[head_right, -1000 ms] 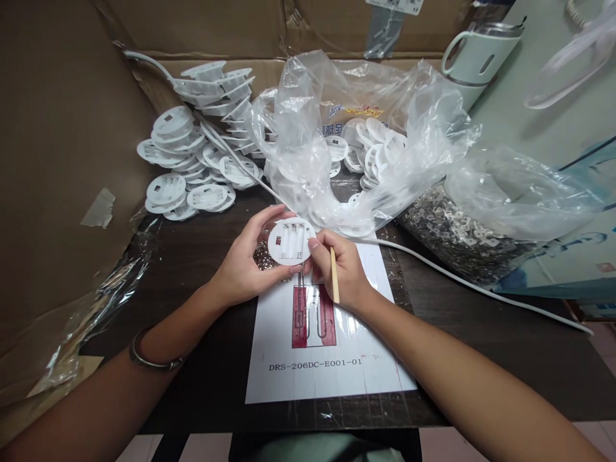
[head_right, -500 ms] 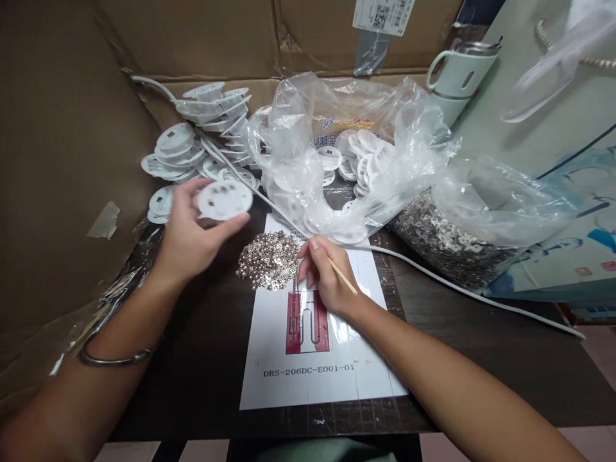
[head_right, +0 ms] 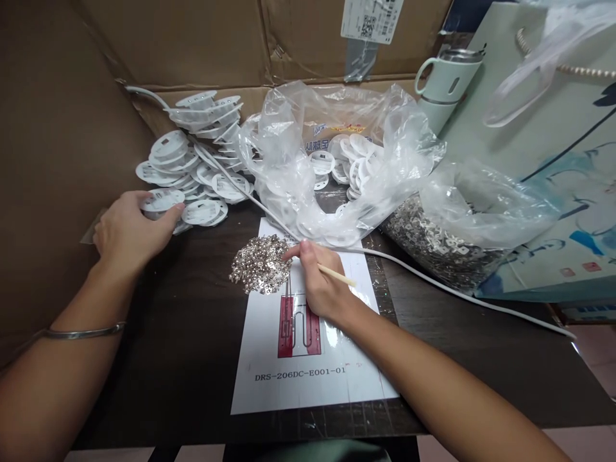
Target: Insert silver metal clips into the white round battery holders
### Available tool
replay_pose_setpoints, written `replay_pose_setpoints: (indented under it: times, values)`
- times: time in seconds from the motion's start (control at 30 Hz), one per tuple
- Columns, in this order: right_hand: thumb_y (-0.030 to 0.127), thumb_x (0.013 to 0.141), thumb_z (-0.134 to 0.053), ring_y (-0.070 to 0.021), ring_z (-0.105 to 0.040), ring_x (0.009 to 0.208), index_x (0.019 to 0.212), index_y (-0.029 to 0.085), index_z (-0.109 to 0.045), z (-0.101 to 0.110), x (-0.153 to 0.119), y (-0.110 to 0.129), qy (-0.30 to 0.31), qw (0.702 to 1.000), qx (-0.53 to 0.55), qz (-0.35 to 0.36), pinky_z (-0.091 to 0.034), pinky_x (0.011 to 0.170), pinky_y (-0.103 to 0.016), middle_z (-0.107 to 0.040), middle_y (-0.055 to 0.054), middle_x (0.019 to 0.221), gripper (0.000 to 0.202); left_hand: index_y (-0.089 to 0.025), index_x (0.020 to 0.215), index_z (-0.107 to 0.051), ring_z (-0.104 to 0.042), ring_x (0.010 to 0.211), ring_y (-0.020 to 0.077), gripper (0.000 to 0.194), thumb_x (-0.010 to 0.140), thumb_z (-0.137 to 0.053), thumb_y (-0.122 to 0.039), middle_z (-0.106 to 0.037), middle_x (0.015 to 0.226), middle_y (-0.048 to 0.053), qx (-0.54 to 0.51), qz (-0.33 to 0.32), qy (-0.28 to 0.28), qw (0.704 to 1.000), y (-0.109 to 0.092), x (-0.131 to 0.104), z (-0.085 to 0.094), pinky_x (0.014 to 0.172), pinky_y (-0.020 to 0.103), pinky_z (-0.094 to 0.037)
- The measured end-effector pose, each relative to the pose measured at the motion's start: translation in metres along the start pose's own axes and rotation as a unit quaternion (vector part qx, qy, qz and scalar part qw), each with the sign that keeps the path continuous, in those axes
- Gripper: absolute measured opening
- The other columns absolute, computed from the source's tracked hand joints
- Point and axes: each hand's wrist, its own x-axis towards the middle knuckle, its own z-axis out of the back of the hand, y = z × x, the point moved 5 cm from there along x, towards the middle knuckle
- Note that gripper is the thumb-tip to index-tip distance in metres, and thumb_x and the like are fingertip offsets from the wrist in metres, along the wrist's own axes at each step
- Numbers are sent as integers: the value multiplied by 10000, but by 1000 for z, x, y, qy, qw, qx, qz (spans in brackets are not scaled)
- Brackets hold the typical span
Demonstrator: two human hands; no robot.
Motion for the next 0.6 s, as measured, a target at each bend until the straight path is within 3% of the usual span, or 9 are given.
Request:
replay_pose_setpoints:
  times: [0.1,0.17,0.27,0.33,0.43,0.47,0.53,0.6]
  values:
    - [417,1006,-283,-155,-538,721,664,189,-564,19,13,27,-62,984,-76,146,-448,659,-319,-524,-51,714,498,-138,1247,-563,-503,1207,478,606,783,-632,-521,-569,1292,197,15,-21,5,1000,3,-2,-4,896,681,-400]
    - [342,1001,-316,-157,-546,715,755,192,-562,33,31,38,-74,974,-127,172,-452,649,-314,-549,-45,725,379,-143,1292,-527,-461,1248,477,603,845,-547,-547,-508,1351,186,8,-45,20,999,2,-6,-4,895,680,-377]
    - [225,969,-377,-165,-560,721,1017,167,-580,61,68,43,-114,966,-218,83,-468,680,-336,-591,-53,818,217,-145,1322,-499,-480,1218,487,605,842,-561,-509,-432,1411,173,1,-63,3,998,-1,-13,3,876,667,-383]
    - [93,892,-426,-197,-575,820,938,145,-623,73,93,48,-132,941,-312,25,-470,793,-386,-604,-71,835,209,-156,1301,-517,-513,1181,484,610,789,-637,-465,-424,1421,162,-5,-67,-38,997,-5,-18,9,866,651,-410]
    - [60,791,-530,-228,-590,823,896,134,-662,75,125,44,-96,929,-355,-46,-480,827,-439,-616,-75,807,184,-190,1250,-547,-505,1222,413,470,850,-573,-435,-448,1404,129,-43,-127,-61,989,-21,-31,9,905,585,-434]
    - [69,762,-569,-233,-595,790,900,128,-664,73,134,37,-81,930,-352,-68,-495,795,-443,-616,-77,787,177,-166,1170,-595,-531,1191,392,434,803,-630,-396,-510,1340,137,-56,-142,-78,985,-27,-37,8,914,546,-452]
    - [72,710,-626,-255,-608,785,888,105,-651,69,153,15,-69,924,-363,-104,-515,747,-442,-611,-104,803,183,-163,1116,-612,-581,1119,330,368,804,-621,-357,-602,1235,121,-78,-197,-60,975,-42,-51,0,880,453,-487]
    - [90,709,-643,-292,-621,852,921,86,-627,67,172,-14,-81,914,-385,-100,-521,753,-459,-600,-137,858,213,-186,1053,-630,-639,958,260,272,826,-595,-331,-650,1151,83,-102,-238,-16,966,-57,-67,-11,772,370,-496]
